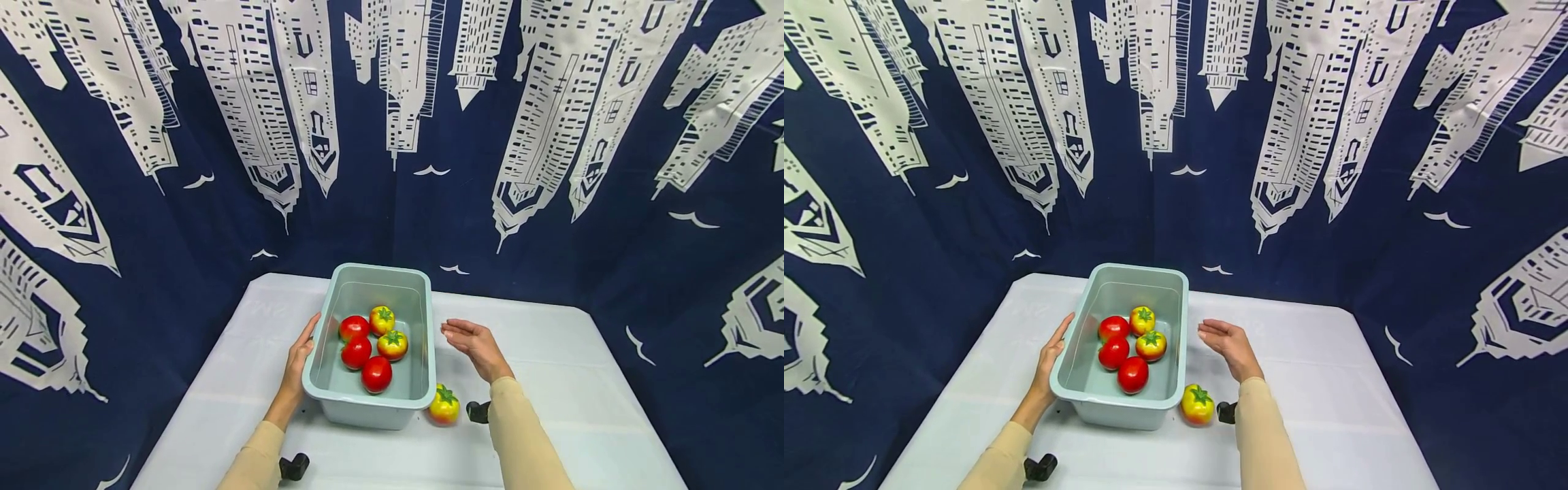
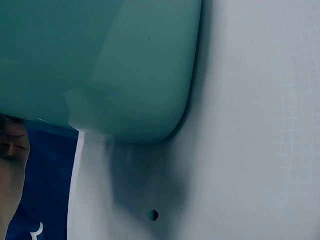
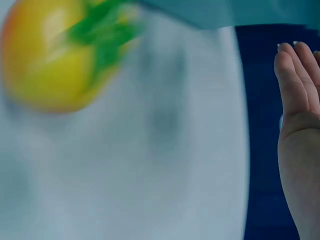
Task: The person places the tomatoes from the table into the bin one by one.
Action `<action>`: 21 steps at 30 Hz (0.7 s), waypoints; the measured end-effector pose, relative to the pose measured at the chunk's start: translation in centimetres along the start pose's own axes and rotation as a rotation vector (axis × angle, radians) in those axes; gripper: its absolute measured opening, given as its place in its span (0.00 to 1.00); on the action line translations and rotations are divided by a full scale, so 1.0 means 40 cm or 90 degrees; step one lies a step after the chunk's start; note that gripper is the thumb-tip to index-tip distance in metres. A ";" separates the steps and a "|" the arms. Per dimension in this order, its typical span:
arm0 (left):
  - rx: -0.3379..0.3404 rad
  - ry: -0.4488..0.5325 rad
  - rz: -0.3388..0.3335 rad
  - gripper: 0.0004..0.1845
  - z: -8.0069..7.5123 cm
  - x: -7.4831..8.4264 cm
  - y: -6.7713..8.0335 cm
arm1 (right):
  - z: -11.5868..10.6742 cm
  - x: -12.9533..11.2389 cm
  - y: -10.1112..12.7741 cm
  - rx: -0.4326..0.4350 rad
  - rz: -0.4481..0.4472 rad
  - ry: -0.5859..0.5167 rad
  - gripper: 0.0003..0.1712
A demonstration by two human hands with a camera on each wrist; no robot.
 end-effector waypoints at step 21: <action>0.007 0.015 0.000 0.33 -0.004 -0.005 -0.002 | 0.044 0.280 0.110 -0.059 0.071 -0.044 0.38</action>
Point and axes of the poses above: each hand's wrist, its own y-axis away from the middle knuckle, its own z-axis out of the palm, x = y × z, the point moved 8 cm from there along -y, towards the middle knuckle, and after that the axes turned 12 degrees about y, right-handed, at the moved point
